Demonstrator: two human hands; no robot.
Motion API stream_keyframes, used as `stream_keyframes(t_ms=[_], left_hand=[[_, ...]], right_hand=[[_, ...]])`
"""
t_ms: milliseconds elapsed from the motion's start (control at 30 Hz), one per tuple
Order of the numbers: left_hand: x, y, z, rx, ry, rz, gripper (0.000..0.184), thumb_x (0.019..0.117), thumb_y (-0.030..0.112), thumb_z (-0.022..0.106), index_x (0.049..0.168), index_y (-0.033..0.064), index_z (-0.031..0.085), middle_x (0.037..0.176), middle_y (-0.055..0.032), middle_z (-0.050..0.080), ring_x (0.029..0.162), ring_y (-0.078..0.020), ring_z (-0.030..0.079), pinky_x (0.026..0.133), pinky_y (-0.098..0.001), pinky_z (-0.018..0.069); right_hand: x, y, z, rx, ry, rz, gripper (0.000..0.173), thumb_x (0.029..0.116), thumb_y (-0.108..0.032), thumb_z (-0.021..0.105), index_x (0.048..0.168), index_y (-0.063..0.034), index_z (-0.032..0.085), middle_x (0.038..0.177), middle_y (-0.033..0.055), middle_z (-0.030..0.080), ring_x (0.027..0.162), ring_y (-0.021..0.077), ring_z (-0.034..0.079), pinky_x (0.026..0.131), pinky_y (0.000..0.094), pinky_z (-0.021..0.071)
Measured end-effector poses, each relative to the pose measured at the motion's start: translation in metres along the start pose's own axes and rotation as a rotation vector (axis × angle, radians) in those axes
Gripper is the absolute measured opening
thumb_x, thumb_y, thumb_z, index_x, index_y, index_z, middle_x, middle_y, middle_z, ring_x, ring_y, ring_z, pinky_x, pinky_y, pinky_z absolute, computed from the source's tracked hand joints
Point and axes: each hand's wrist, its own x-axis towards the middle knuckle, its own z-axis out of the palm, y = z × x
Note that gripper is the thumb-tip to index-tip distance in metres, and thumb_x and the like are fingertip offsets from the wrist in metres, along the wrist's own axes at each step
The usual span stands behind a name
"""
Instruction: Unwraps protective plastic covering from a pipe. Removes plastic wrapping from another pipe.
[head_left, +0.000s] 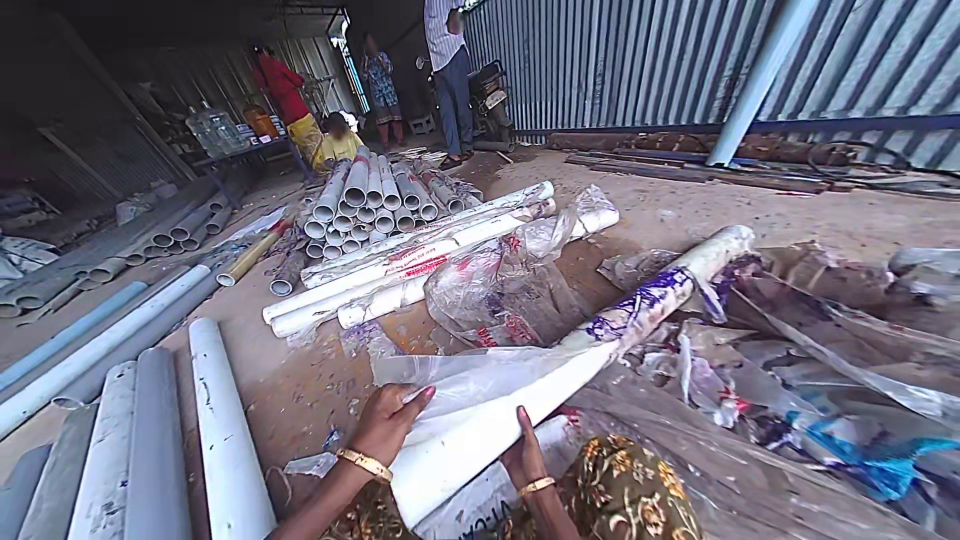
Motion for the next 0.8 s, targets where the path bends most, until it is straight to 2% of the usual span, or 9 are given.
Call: stream_keyframes(t_ms=[133,200,300,433,533,600,700,733,800], left_hand=[[-0.046,-0.028,-0.046,0.19,0.177,0.168,0.037,0.0959,0.025,0.059,0.076,-0.0039,0.069,0.064,-0.0058,0.059,0.064,-0.0133,0.056,0.066,-0.0408,0.0453],[-0.074,-0.039,-0.067,0.228,0.164,0.164,0.037,0.0979,0.024,0.058,0.085,-0.007,0.074,0.07,-0.0115,0.067,0.068,-0.0151,0.061,0.07,-0.0416,0.05],[-0.104,-0.053,-0.09,0.265,0.139,0.06,0.035,0.1009,0.014,0.059,0.092,-0.0165,0.071,0.078,-0.0268,0.068,0.073,-0.0291,0.065,0.076,-0.0524,0.05],[-0.094,-0.091,-0.098,0.52,0.376,-0.007,0.05,0.0978,0.032,0.063,0.078,-0.0133,0.067,0.066,-0.0274,0.062,0.063,-0.0451,0.061,0.064,-0.0664,0.0441],[-0.05,-0.118,-0.091,0.802,0.606,0.089,0.056,0.0942,0.041,0.067,0.072,-0.0111,0.065,0.063,-0.0292,0.062,0.061,-0.0529,0.065,0.055,-0.0679,0.0446],[-0.017,-0.138,-0.087,0.937,0.589,0.122,0.056,0.0958,0.038,0.067,0.076,-0.0139,0.067,0.07,-0.0315,0.066,0.07,-0.0536,0.069,0.061,-0.0661,0.0503],[0.021,-0.142,-0.08,0.918,0.263,-0.232,0.06,0.1069,0.041,0.053,0.104,-0.0167,0.067,0.106,-0.0376,0.068,0.107,-0.0551,0.066,0.092,-0.0673,0.0468],[0.03,-0.145,-0.077,0.884,0.198,-0.341,0.059,0.1079,0.042,0.05,0.112,-0.0155,0.065,0.115,-0.038,0.066,0.115,-0.0547,0.063,0.097,-0.0673,0.0446],[0.037,-0.153,-0.069,0.766,0.282,-0.392,0.048,0.1053,0.033,0.059,0.122,-0.0121,0.063,0.123,-0.0403,0.061,0.119,-0.0578,0.058,0.098,-0.0706,0.043]], right_hand=[[-0.059,0.029,0.009,-0.097,-0.052,0.122,0.048,0.1108,-0.031,0.039,0.153,-0.0103,0.027,0.118,0.0193,0.062,0.095,0.0261,0.068,0.075,0.0407,0.0578],[-0.084,0.045,0.012,-0.117,-0.058,0.161,0.052,0.1095,-0.026,0.043,0.154,-0.0088,0.023,0.122,0.021,0.059,0.098,0.0278,0.066,0.076,0.0428,0.0577],[-0.105,0.071,0.011,-0.18,-0.084,0.194,0.056,0.1063,-0.019,0.049,0.153,-0.0025,0.022,0.123,0.0211,0.056,0.1,0.0253,0.064,0.078,0.0436,0.0564],[-0.109,0.091,0.014,-0.243,-0.095,0.224,0.065,0.1031,-0.017,0.058,0.154,-0.0002,0.021,0.128,0.0244,0.054,0.104,0.0282,0.063,0.081,0.0471,0.0569],[-0.109,0.087,0.017,-0.274,-0.088,0.241,0.068,0.1035,-0.019,0.059,0.156,-0.0027,0.019,0.13,0.0275,0.054,0.103,0.0321,0.064,0.08,0.0483,0.0575],[-0.107,0.085,0.022,-0.28,-0.081,0.256,0.068,0.104,-0.021,0.06,0.157,-0.0057,0.019,0.128,0.0279,0.055,0.097,0.0334,0.066,0.075,0.0466,0.0581],[-0.101,0.083,0.024,-0.288,-0.081,0.275,0.068,0.1041,-0.023,0.061,0.157,-0.0099,0.02,0.126,0.0263,0.057,0.091,0.0322,0.068,0.069,0.0422,0.0583],[-0.102,0.082,0.024,-0.294,-0.073,0.273,0.067,0.1041,-0.022,0.061,0.156,-0.0099,0.022,0.124,0.0258,0.058,0.089,0.0313,0.068,0.067,0.0415,0.0579],[-0.103,0.08,0.028,-0.304,-0.055,0.267,0.066,0.1042,-0.022,0.061,0.156,-0.01,0.022,0.124,0.0256,0.058,0.088,0.0304,0.068,0.066,0.041,0.058]])
